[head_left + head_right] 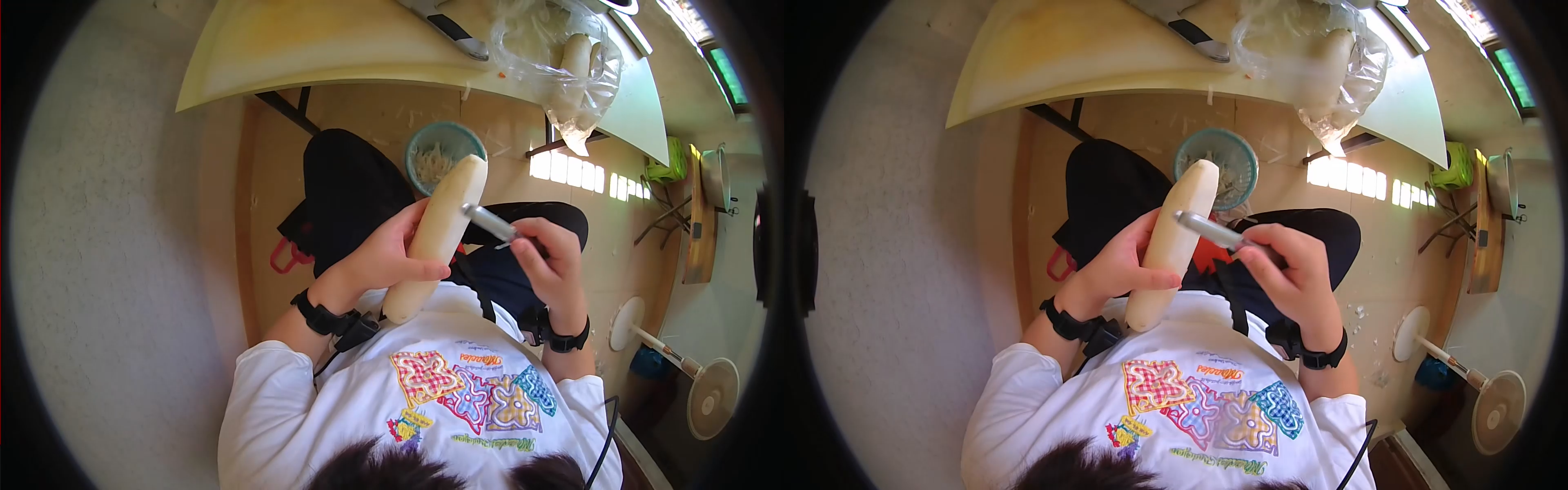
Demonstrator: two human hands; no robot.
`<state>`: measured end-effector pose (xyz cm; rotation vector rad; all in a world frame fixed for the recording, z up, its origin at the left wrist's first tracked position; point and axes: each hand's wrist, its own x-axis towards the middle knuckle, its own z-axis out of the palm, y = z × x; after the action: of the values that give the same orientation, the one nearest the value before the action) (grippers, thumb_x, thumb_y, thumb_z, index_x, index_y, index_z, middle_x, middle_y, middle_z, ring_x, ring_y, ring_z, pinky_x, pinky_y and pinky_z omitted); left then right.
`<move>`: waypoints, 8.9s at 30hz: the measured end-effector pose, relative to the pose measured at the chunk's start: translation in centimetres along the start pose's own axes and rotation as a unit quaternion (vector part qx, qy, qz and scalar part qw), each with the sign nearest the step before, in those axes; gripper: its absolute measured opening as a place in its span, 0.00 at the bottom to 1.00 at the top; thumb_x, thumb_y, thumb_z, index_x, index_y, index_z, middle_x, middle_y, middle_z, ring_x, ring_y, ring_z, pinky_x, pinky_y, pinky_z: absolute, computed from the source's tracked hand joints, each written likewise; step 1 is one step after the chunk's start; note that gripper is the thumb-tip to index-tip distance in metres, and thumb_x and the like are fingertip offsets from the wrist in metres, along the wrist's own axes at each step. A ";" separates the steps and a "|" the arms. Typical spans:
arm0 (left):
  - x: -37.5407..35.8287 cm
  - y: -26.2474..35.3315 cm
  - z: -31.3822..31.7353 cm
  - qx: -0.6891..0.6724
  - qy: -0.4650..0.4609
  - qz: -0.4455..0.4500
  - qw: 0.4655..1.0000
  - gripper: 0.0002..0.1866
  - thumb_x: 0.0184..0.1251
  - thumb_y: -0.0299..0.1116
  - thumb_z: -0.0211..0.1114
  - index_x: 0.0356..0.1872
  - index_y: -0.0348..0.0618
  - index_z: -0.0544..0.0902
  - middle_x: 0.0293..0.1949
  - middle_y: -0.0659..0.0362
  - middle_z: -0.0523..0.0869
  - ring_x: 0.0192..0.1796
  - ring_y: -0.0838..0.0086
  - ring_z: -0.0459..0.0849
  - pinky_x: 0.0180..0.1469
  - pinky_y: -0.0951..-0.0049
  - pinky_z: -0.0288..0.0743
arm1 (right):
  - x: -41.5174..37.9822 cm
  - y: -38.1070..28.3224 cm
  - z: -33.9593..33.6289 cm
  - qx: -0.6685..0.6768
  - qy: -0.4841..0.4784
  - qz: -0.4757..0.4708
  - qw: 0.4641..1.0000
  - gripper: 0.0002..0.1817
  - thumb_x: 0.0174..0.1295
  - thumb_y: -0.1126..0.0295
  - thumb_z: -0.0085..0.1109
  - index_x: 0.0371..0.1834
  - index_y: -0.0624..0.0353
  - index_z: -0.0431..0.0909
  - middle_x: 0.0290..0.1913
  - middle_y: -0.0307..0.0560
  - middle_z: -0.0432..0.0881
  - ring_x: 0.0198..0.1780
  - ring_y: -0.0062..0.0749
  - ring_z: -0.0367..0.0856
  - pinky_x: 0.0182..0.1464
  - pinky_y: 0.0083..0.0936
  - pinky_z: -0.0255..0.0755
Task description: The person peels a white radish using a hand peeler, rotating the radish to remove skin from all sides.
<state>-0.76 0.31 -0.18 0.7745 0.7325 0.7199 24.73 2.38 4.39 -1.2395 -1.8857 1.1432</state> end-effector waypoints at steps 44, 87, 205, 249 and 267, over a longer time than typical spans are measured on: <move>-1.0 0.3 0.7 0.212 -0.010 0.025 0.977 0.44 0.50 0.29 0.74 0.72 0.39 0.64 0.58 0.58 0.76 0.59 0.74 0.75 0.61 0.70 0.71 | -0.4 5.8 -0.4 0.021 0.098 0.110 0.989 0.10 0.70 0.68 0.62 0.37 0.65 0.82 0.20 0.35 0.73 0.21 0.15 0.64 0.24 0.16 0.56; -0.5 -0.4 0.6 0.143 0.061 0.006 0.988 0.34 0.68 0.31 0.67 0.70 0.36 0.62 0.54 0.56 0.80 0.55 0.76 0.79 0.58 0.70 0.76 | 2.3 2.4 1.0 0.177 0.168 0.166 0.955 0.09 0.62 0.73 0.70 0.43 0.62 0.82 0.23 0.23 0.67 0.24 0.05 0.59 0.26 0.11 0.47; -1.3 0.5 2.0 0.130 0.010 0.053 0.990 0.34 0.71 0.43 0.66 0.69 0.36 0.63 0.52 0.58 0.80 0.52 0.77 0.79 0.57 0.72 0.74 | -1.0 5.6 0.0 -0.066 0.127 0.019 0.990 0.08 0.68 0.71 0.64 0.39 0.66 0.83 0.21 0.37 0.75 0.23 0.14 0.69 0.25 0.15 0.60; 0.1 -0.6 0.4 0.054 0.078 0.029 0.995 0.39 0.60 0.33 0.73 0.69 0.41 0.62 0.59 0.57 0.75 0.60 0.74 0.75 0.63 0.69 0.72 | 1.1 4.1 0.6 -0.139 0.210 0.065 0.966 0.10 0.58 0.69 0.74 0.32 0.64 0.84 0.17 0.29 0.60 0.21 0.11 0.55 0.22 0.17 0.47; 0.5 0.1 1.0 0.050 0.087 0.026 0.995 0.38 0.63 0.28 0.70 0.72 0.42 0.59 0.62 0.58 0.71 0.65 0.75 0.71 0.65 0.69 0.70 | 0.9 1.7 1.8 -0.028 -0.025 -0.080 0.996 0.12 0.56 0.69 0.73 0.40 0.61 0.84 0.26 0.47 0.83 0.24 0.35 0.81 0.27 0.24 0.71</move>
<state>0.26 0.42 0.19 0.8308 0.9149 0.8095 23.55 2.95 2.07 -1.0759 -2.0265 1.0519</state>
